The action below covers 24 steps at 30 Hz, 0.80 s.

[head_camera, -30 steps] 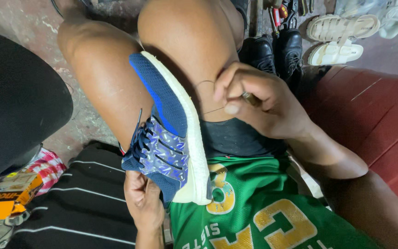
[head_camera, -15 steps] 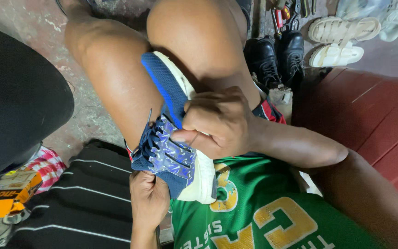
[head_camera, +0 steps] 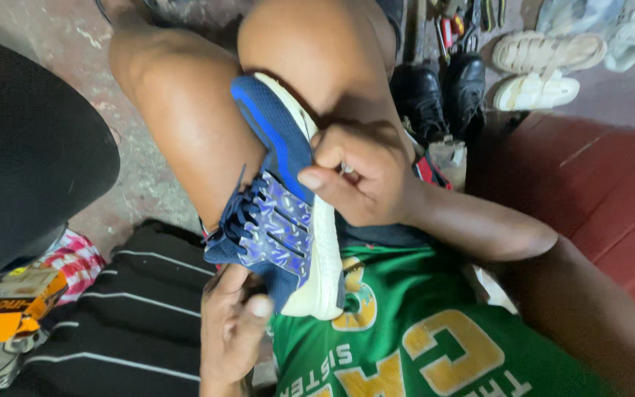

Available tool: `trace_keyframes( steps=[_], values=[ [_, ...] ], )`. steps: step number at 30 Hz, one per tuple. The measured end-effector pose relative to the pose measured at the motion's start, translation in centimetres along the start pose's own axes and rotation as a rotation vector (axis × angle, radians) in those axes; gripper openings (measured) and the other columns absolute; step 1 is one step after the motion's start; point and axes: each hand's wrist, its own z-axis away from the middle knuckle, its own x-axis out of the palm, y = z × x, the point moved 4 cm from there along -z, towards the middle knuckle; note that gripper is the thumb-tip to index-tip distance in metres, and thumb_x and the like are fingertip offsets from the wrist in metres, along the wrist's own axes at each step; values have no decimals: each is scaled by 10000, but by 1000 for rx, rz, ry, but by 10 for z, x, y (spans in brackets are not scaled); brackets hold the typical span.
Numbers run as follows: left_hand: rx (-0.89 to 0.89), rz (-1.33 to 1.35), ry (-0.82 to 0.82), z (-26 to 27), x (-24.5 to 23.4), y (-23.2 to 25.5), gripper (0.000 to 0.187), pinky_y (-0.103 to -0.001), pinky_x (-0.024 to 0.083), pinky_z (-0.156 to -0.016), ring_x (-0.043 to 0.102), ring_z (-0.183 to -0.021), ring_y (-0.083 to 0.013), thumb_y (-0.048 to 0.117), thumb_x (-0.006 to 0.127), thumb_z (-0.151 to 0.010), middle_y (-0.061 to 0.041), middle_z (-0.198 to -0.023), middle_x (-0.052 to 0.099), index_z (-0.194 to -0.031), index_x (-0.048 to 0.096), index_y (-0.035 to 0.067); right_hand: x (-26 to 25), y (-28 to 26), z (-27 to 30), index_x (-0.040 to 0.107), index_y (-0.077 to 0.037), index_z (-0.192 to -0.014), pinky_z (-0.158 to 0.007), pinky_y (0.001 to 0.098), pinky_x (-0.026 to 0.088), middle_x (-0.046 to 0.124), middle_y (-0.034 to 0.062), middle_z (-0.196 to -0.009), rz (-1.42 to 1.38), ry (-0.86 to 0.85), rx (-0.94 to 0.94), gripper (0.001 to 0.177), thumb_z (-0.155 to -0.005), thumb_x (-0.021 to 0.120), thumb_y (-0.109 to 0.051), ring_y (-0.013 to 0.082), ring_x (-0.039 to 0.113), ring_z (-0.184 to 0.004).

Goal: The person is repairing a blue and white sneaker by hand-stitching the sole to the upper. They repeatedly insert a needle and thread through the shoe's edge, pulling the thread tight to secure the sole.

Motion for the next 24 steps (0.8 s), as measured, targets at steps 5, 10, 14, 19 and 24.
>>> trace_keyframes(
  steps=[5, 10, 14, 19, 24],
  values=[
    [143, -590, -219, -37, 20, 36, 618, -441, 479, -983, 652, -1122, -353, 305, 810, -788, -184, -1187, 725, -1297, 631, 4, -4, 2, 2, 497, -61, -923, -636, 257, 449, 567, 42, -793, -154, 36, 38, 236, -1107, 630, -125, 109, 543, -662],
    [2, -716, -235, -54, 30, 14, 546, -421, 486, -968, 670, -1069, -334, 325, 816, -808, -177, -1134, 724, -1228, 651, 19, -2, 10, 8, 460, -50, -933, -606, 234, 370, 473, 17, -770, -196, 42, 72, 254, -1125, 613, -114, 96, 425, -633],
    [-245, -173, -175, -41, 10, -29, 403, -379, 507, -963, 659, -1049, -242, 196, 773, -914, -134, -1135, 713, -1249, 695, -14, -2, 16, 8, 467, -63, -991, -578, 195, 345, 506, -8, -795, -562, 3, 159, 206, -1173, 528, -136, 51, 405, -594],
    [-93, 540, 42, -25, -23, -77, 664, -410, 450, -1103, 624, -1211, -294, 66, 757, -792, -159, -1327, 655, -1406, 556, -88, -26, 16, 16, 516, -29, -1040, -577, 191, 390, 640, 82, -1011, -565, 53, 208, 208, -1174, 417, -154, 39, 417, -564],
    [98, 923, -109, -28, -18, -80, 759, -422, 383, -1179, 575, -1307, -317, 109, 735, -771, -189, -1413, 604, -1457, 491, -104, -53, 26, 20, 554, -25, -981, -557, 198, 432, 676, 117, -1050, -523, 226, 404, 222, -1043, 353, -95, 98, 539, -637]
  ],
)
